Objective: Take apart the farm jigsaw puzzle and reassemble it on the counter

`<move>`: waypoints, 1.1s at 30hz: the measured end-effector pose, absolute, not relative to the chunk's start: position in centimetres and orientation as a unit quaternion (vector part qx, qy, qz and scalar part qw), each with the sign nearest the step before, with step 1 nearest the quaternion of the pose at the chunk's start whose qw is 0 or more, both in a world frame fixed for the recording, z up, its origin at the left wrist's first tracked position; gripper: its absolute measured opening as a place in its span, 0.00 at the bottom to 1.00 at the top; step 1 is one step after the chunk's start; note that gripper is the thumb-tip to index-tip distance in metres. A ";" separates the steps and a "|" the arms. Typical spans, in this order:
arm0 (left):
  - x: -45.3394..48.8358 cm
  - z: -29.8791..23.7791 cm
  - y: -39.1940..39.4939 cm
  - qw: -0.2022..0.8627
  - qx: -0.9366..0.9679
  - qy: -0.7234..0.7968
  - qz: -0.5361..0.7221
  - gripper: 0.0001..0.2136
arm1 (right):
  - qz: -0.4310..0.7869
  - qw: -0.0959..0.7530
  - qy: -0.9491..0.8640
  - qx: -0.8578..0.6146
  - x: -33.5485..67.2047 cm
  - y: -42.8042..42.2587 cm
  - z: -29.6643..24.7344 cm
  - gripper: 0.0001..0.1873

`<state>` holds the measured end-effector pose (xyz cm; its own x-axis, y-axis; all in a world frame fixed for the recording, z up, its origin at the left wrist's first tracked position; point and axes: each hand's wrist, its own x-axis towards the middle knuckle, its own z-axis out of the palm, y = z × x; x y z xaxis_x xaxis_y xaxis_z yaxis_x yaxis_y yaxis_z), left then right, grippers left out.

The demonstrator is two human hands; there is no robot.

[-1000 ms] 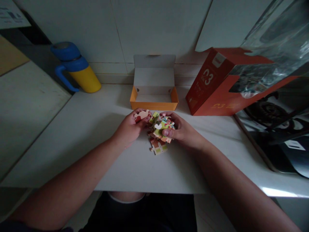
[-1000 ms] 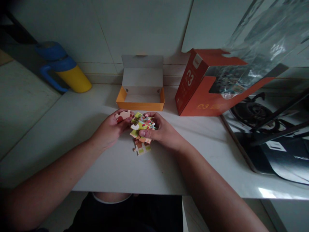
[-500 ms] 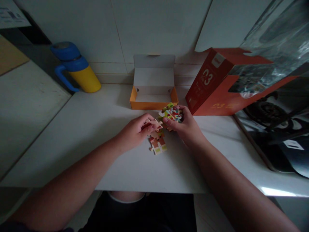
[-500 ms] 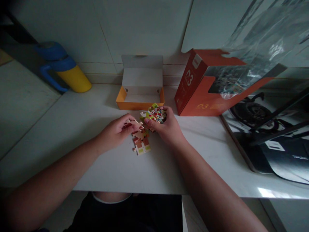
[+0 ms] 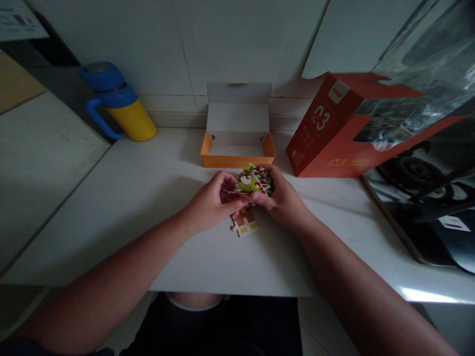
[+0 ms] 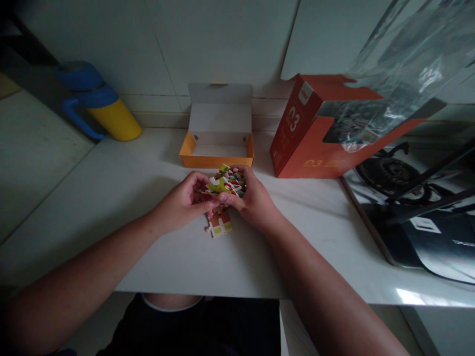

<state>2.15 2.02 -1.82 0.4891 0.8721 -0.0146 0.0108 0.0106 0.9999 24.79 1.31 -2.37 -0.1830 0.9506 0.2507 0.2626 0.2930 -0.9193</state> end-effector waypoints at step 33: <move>2.3 -2.7 1.3 0.580 0.667 0.291 0.367 0.31 | 0.255 0.345 -0.765 -0.481 23.7 0.6 -2.5 0.54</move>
